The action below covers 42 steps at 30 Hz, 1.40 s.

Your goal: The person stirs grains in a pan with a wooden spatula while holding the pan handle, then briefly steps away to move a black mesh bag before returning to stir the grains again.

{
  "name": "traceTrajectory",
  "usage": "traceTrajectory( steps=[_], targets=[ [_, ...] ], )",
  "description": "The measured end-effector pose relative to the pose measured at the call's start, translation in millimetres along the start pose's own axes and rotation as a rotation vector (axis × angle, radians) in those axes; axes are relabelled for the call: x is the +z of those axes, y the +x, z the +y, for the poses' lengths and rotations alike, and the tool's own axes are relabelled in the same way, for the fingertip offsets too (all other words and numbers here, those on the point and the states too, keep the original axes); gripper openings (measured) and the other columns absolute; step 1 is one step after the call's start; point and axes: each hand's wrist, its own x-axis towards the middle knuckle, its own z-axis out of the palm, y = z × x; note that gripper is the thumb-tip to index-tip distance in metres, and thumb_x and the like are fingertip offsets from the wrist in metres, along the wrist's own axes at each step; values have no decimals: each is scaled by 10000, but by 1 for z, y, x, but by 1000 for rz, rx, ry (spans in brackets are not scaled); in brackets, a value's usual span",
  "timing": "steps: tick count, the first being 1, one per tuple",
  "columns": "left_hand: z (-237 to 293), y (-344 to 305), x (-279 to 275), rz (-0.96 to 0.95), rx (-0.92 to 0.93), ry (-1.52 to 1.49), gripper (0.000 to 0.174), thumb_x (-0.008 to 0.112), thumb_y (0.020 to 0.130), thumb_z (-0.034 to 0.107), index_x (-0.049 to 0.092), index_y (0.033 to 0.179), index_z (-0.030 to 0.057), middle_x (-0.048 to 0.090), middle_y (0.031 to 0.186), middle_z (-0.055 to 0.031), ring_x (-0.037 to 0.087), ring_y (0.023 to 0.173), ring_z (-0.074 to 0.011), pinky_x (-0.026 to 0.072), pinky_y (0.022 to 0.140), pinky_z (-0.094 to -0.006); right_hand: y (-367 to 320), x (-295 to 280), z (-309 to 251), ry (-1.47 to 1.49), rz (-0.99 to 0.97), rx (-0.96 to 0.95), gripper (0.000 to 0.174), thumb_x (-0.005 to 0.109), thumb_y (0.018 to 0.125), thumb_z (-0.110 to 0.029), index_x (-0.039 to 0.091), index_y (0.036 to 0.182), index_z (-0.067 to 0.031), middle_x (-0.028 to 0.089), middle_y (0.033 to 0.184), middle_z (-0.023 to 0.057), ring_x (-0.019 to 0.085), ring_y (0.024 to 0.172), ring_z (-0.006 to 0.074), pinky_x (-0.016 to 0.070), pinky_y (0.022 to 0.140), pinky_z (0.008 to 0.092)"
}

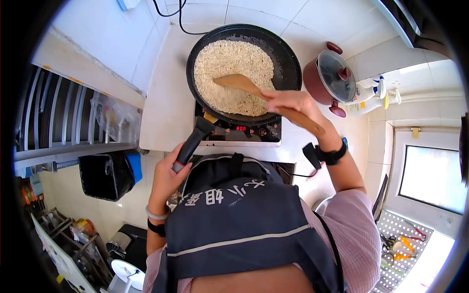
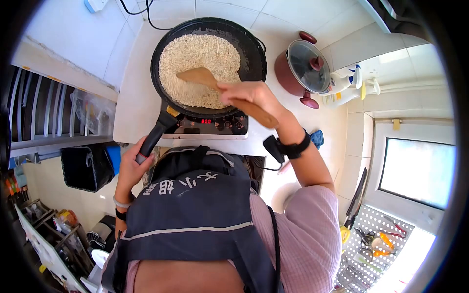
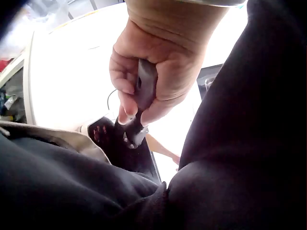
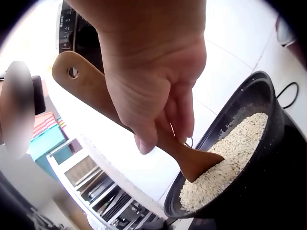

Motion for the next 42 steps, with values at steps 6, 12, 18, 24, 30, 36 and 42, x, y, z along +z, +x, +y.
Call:
traceTrajectory(
  steps=[6,12,18,24,30,36,42],
  targets=[
    [-2,0,1,20,13,-3,543,707,801,35,564,1325,38,622,853,-68,525,711,-114,457,668,-253,-34,-42,-67,-155,-92,-22,169,709,790,-27,695,954,9,699,1100,201,706,919,333,555,768,343],
    [-1,1,1,12,-23,-16,545,704,800,28,563,1326,33,644,876,-79,537,724,-103,466,681,-244,-34,-39,-76,-107,-158,24,158,703,786,-44,710,939,-4,702,1089,185,702,900,331,559,756,366],
    [6,3,-6,-45,-90,14,558,716,794,30,559,1329,21,687,1093,-195,682,929,-264,500,841,-304,6,16,-26,-311,-178,-167,206,697,784,-48,715,988,-32,713,1039,175,709,871,299,567,741,359],
    [-1,0,-1,38,59,22,554,721,793,37,559,1322,12,675,1120,-210,683,986,-292,499,866,-308,34,19,34,-260,328,-111,141,701,854,-38,729,992,-47,733,894,114,706,706,176,549,605,263],
    [2,1,-3,22,29,1,560,710,786,14,556,1325,2,679,1146,-194,673,991,-220,481,879,-281,17,-33,64,-185,495,225,115,712,893,-97,734,990,-38,729,816,60,645,674,79,506,605,216],
    [8,4,-7,10,-1,15,552,708,787,14,561,1320,-2,684,1129,-187,676,975,-222,488,867,-285,-18,-89,-46,-109,-49,112,137,686,847,45,709,982,52,730,1032,152,715,871,213,590,792,296],
    [11,5,-9,-18,-33,2,551,708,786,11,561,1317,-10,685,1138,-181,672,976,-217,492,861,-288,-10,-58,-67,-304,-306,-23,166,729,749,-7,716,913,-8,711,1033,197,711,825,331,554,667,346]
  ],
)
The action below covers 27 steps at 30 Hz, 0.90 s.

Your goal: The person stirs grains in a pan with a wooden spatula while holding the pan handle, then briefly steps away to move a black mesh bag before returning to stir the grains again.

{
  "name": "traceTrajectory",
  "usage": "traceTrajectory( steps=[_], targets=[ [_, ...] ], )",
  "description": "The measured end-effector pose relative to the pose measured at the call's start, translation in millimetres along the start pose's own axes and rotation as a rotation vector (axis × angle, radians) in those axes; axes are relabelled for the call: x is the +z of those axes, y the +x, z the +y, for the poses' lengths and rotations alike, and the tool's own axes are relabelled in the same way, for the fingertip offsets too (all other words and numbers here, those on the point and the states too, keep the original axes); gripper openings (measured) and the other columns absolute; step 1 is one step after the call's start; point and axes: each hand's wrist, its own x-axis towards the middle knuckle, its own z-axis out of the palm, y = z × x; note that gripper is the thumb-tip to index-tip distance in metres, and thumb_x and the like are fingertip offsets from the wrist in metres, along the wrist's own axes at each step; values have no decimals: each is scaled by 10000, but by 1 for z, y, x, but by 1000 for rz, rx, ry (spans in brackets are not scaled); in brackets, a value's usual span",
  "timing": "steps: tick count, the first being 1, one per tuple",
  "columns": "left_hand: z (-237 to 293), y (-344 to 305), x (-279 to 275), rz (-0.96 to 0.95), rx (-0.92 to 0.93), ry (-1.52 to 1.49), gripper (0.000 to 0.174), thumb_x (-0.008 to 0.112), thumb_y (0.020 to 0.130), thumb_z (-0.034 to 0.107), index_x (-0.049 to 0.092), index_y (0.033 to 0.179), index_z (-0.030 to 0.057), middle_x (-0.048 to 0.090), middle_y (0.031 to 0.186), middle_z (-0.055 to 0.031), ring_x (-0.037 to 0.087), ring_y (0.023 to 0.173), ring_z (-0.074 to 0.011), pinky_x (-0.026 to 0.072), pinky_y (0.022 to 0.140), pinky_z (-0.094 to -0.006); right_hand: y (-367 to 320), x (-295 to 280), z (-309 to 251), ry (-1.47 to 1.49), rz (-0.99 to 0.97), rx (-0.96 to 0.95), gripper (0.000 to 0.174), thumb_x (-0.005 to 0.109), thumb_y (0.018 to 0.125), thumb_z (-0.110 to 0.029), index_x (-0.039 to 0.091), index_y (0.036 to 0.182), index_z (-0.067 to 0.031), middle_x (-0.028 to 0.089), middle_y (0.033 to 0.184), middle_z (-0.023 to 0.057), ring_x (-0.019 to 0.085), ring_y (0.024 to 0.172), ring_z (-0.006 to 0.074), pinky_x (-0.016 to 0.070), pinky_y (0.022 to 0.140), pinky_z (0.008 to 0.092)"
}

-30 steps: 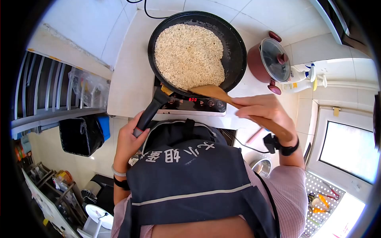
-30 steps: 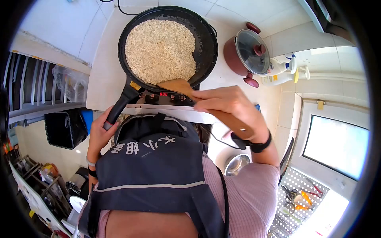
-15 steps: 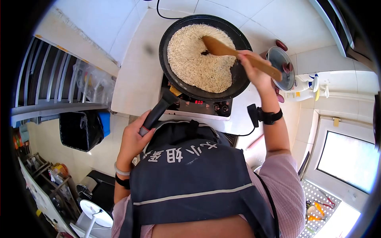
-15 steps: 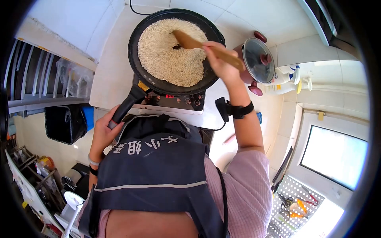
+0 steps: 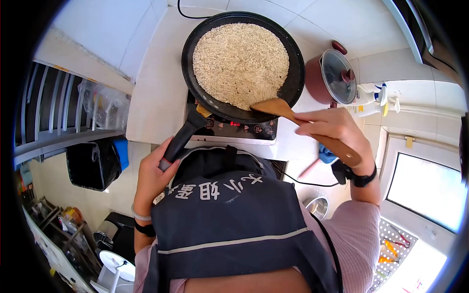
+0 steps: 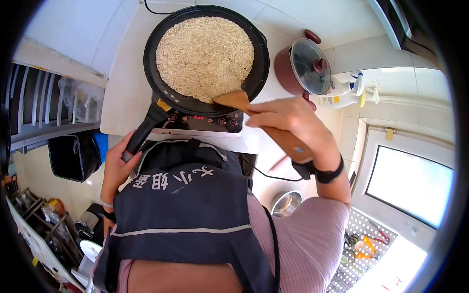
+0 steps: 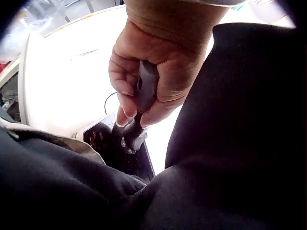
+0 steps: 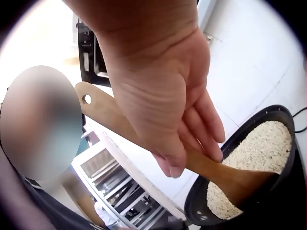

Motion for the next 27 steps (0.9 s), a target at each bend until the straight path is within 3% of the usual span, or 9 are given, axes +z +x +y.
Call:
traceTrajectory(
  steps=[6,7,13,15,16,19,21,22,27],
  targets=[
    [-7,-1,2,5,20,-6,547,706,791,11,560,1317,-14,682,1152,-180,666,995,-203,489,871,-284,38,15,73,-10,141,-87,172,714,799,22,713,971,19,734,981,132,719,881,251,576,801,322],
    [-7,-1,2,4,24,-1,547,706,791,11,560,1317,-14,682,1152,-180,666,995,-203,489,871,-284,46,19,85,-41,249,-90,139,740,824,-72,735,956,-28,733,875,109,717,754,224,573,672,295],
    [-6,-2,4,9,36,12,545,699,798,6,554,1323,-16,681,1162,-179,662,1028,-194,482,892,-285,47,23,94,110,464,228,159,717,898,-150,724,984,-17,734,854,60,650,706,110,520,658,243],
    [-10,-2,5,31,80,22,560,712,798,39,555,1336,19,680,1124,-208,688,997,-303,507,860,-314,30,26,92,185,690,380,171,716,904,-159,714,1008,-22,725,848,36,644,730,82,514,664,231],
    [-10,-1,5,31,78,15,560,712,798,39,555,1336,19,680,1124,-208,688,997,-303,507,860,-314,20,24,84,336,745,544,176,701,915,-151,698,1028,-16,714,854,52,669,767,95,523,661,220],
    [-5,-2,3,16,41,9,561,712,797,35,558,1336,26,682,1108,-209,689,984,-305,508,851,-315,-6,23,59,261,918,553,183,690,923,-148,687,1027,3,710,872,87,696,793,120,537,647,222],
    [-2,-1,1,-14,-26,1,548,695,796,2,558,1326,3,687,1131,-178,665,983,-183,487,867,-279,-11,28,53,237,970,637,187,685,925,-142,682,1027,15,707,880,100,706,794,143,546,629,227],
    [-1,0,0,-19,-26,0,548,695,796,2,558,1326,3,687,1131,-178,665,983,-183,487,867,-279,-12,31,52,215,1023,711,192,681,928,-137,677,1028,27,704,887,112,717,796,165,555,610,232],
    [0,1,-2,-21,3,2,556,685,794,1,552,1334,6,680,1145,-183,667,991,-195,486,868,-282,13,62,131,493,1165,664,185,677,921,-104,664,1026,48,697,941,118,733,766,212,574,571,233]
  ],
)
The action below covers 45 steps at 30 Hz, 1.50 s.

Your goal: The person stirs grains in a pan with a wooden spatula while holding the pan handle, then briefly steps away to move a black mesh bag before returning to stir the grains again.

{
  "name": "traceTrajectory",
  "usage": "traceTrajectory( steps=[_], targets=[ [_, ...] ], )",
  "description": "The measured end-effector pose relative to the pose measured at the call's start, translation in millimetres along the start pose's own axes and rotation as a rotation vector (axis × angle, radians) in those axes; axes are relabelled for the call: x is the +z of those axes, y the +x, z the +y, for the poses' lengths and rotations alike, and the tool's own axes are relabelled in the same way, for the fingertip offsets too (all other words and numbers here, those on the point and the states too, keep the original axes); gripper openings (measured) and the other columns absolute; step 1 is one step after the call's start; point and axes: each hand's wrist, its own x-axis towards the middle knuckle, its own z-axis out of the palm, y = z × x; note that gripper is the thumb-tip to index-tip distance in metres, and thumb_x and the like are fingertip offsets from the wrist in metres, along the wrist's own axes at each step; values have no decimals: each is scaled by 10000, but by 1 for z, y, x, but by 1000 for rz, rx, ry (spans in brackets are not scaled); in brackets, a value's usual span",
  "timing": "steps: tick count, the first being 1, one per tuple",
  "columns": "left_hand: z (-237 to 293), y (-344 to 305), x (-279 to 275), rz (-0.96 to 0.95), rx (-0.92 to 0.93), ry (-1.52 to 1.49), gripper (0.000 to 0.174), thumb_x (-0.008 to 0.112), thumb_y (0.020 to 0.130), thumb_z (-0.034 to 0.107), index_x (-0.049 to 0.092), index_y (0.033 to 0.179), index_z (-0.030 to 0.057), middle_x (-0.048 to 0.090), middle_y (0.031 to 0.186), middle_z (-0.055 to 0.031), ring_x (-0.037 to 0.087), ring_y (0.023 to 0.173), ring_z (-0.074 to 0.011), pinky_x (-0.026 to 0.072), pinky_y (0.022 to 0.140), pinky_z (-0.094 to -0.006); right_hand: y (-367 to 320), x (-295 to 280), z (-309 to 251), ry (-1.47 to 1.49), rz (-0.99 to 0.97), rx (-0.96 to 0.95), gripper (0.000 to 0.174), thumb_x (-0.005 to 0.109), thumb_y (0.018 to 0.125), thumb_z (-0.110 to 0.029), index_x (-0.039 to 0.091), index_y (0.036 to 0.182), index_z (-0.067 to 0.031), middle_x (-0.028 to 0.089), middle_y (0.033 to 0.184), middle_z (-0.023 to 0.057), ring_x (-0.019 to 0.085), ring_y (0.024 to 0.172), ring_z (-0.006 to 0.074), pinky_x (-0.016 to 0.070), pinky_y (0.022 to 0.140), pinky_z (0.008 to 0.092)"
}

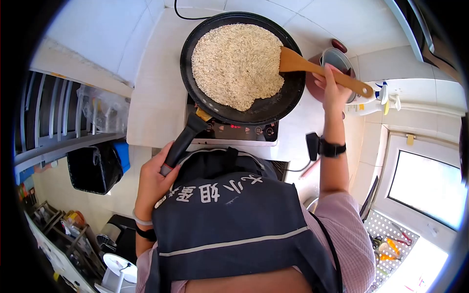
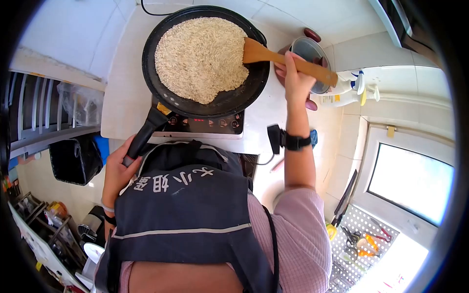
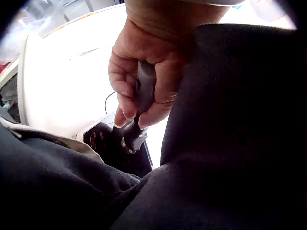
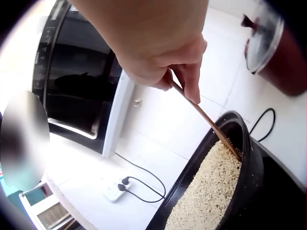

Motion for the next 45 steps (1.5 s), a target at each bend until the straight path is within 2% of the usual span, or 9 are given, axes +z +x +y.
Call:
traceTrajectory(
  steps=[2,6,12,18,22,34,37,43,45],
  targets=[
    [-1,-1,-2,-6,7,26,558,686,794,3,550,1335,6,676,1153,-192,670,1001,-209,485,871,-283,19,18,16,307,59,308,191,690,911,-100,659,1038,40,697,971,130,735,749,238,572,562,232],
    [-3,0,-2,-15,19,57,561,690,795,8,546,1338,1,666,1170,-211,677,1020,-245,484,880,-287,31,49,26,396,-89,369,204,696,911,-110,657,1055,29,698,998,135,738,782,258,567,570,230],
    [-6,0,-2,-11,14,55,553,692,800,13,547,1334,-6,672,1150,-205,675,989,-228,486,870,-283,11,53,13,30,-600,-73,169,704,909,-139,727,1018,-11,727,981,84,700,904,151,559,743,244],
    [-3,0,-2,-4,3,49,542,691,804,19,552,1328,-3,676,1135,-196,670,973,-216,485,861,-278,-29,18,-51,-165,-1020,-486,152,711,824,-9,731,974,-20,711,1117,172,713,927,218,549,796,275],
    [-5,1,-2,-9,-21,39,540,690,803,18,554,1325,-3,675,1142,-197,666,973,-210,484,860,-278,-42,-7,-94,-301,-977,-607,159,731,781,-1,727,940,-6,712,1091,183,724,877,284,562,744,299],
    [-3,1,-4,10,-13,67,556,716,793,15,567,1328,33,685,1044,-191,683,895,-281,504,811,-294,-55,59,-67,-184,-659,-388,117,703,897,-67,728,988,3,736,850,70,673,728,98,519,663,215],
    [-6,2,-1,59,49,65,553,707,789,2,566,1324,13,690,1021,-159,626,811,-158,488,773,-262,-32,55,-39,-93,-606,-209,130,715,899,-139,737,974,-36,735,838,63,685,734,123,535,682,236],
    [-6,2,-2,28,20,51,563,710,789,4,559,1331,13,687,1110,-182,668,917,-193,490,829,-271,1,22,-34,-201,-488,-202,203,725,895,-143,705,1030,7,728,840,83,684,763,118,530,719,233],
    [-7,2,0,67,81,54,556,721,792,22,567,1327,37,686,1048,-193,686,916,-297,501,829,-297,16,8,-34,-133,-416,-150,256,737,887,-145,691,1041,54,728,849,94,680,746,120,527,708,228]
  ],
)
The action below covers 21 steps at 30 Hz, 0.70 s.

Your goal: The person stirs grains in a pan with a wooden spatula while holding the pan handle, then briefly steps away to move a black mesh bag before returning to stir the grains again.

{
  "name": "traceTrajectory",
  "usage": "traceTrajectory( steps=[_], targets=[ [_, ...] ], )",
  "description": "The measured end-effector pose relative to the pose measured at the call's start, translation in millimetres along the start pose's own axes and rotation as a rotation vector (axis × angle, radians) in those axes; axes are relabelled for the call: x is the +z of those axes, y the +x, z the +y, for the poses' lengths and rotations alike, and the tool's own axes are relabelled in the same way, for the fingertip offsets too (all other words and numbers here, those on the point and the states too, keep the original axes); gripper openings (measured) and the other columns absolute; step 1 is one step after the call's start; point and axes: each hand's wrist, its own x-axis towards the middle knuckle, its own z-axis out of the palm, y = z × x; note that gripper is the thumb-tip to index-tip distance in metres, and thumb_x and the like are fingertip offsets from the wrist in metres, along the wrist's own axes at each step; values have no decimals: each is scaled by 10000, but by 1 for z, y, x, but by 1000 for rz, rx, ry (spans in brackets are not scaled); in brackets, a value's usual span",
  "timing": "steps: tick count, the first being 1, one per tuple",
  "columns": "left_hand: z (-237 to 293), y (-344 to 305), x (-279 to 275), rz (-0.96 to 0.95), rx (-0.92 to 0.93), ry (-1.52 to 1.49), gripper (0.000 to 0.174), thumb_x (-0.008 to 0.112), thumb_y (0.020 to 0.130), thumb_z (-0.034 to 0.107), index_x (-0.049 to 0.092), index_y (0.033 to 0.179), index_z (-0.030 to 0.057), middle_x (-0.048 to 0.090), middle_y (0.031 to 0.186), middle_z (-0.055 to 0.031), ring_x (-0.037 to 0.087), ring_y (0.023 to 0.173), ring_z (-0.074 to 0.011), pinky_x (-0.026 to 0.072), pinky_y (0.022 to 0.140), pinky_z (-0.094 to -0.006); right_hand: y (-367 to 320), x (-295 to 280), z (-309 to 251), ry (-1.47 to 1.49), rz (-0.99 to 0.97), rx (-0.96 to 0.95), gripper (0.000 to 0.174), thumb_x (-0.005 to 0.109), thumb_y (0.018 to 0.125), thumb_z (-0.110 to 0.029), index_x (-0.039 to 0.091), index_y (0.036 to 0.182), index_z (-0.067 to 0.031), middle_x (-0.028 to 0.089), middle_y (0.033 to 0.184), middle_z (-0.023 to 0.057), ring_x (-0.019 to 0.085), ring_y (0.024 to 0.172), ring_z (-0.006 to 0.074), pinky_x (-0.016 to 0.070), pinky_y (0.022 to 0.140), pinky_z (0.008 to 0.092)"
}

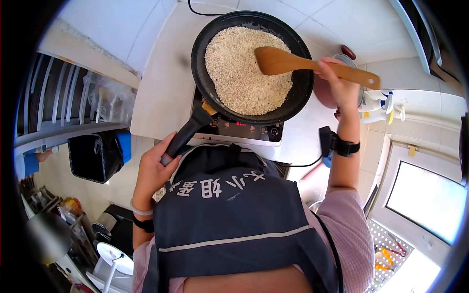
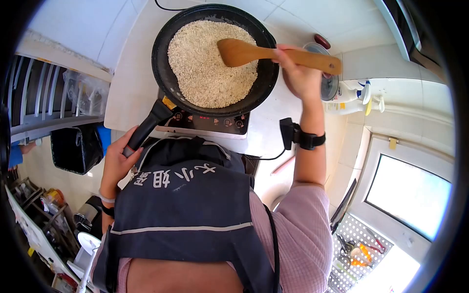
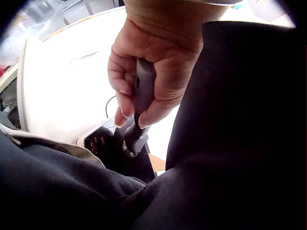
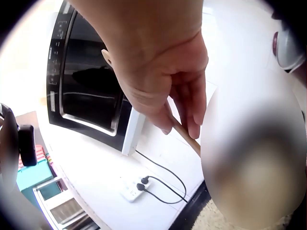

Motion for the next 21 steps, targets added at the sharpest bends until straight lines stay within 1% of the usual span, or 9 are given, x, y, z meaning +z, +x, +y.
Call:
traceTrajectory(
  steps=[7,9,10,13,15,16,18,19,21],
  targets=[
    [0,0,-1,9,17,-6,549,717,794,23,565,1322,29,685,1055,-197,687,913,-278,500,826,-292,72,-37,-2,-86,33,-119,291,780,841,-154,711,1051,35,734,874,102,692,770,125,535,707,231],
    [4,1,-3,-27,-52,-15,558,704,789,10,555,1327,5,689,1062,-177,650,898,-179,484,834,-269,104,-31,6,-134,-91,-99,315,754,868,-157,683,1103,40,721,990,116,717,896,183,558,772,261],
    [5,1,-4,-18,-50,-11,558,704,789,10,555,1327,5,689,1062,-177,650,898,-179,484,834,-269,122,-24,18,-130,-91,-108,315,754,868,-157,683,1103,40,721,990,116,717,896,183,558,772,261],
    [5,1,-4,-46,-84,-25,545,699,793,12,558,1320,5,690,1029,-165,630,878,-155,482,819,-262,161,6,50,63,-233,-67,331,764,859,-197,691,1093,26,721,1024,112,716,926,196,561,803,274],
    [3,0,-2,-10,-39,-49,530,712,799,20,572,1311,13,674,948,-164,647,832,-194,499,801,-276,174,37,49,131,-406,-30,334,762,861,-213,691,1106,2,720,1043,120,715,945,210,569,818,282],
    [3,0,-2,0,-41,-46,530,712,799,20,572,1311,13,674,948,-164,647,832,-194,499,801,-276,172,49,33,135,-411,-38,334,762,861,-213,691,1106,2,720,1043,120,715,945,210,569,818,282],
    [3,-1,-3,-10,-50,-40,527,712,801,22,573,1309,17,676,953,-166,650,830,-195,499,798,-276,161,61,-1,69,-685,-70,301,778,839,-206,720,1068,-20,725,1051,133,716,946,221,579,824,292],
    [3,-2,-2,-6,-50,-40,527,712,801,22,573,1309,17,676,953,-166,650,830,-195,499,798,-276,154,63,-15,69,-687,-74,301,778,839,-206,720,1068,-20,725,1051,133,716,946,221,579,824,292],
    [1,-1,-1,4,-36,-55,525,713,798,20,576,1306,17,679,945,-163,649,821,-190,499,794,-276,141,64,-35,-81,-910,-152,210,795,813,-174,767,984,-55,749,963,91,713,891,177,575,806,274]
  ],
)
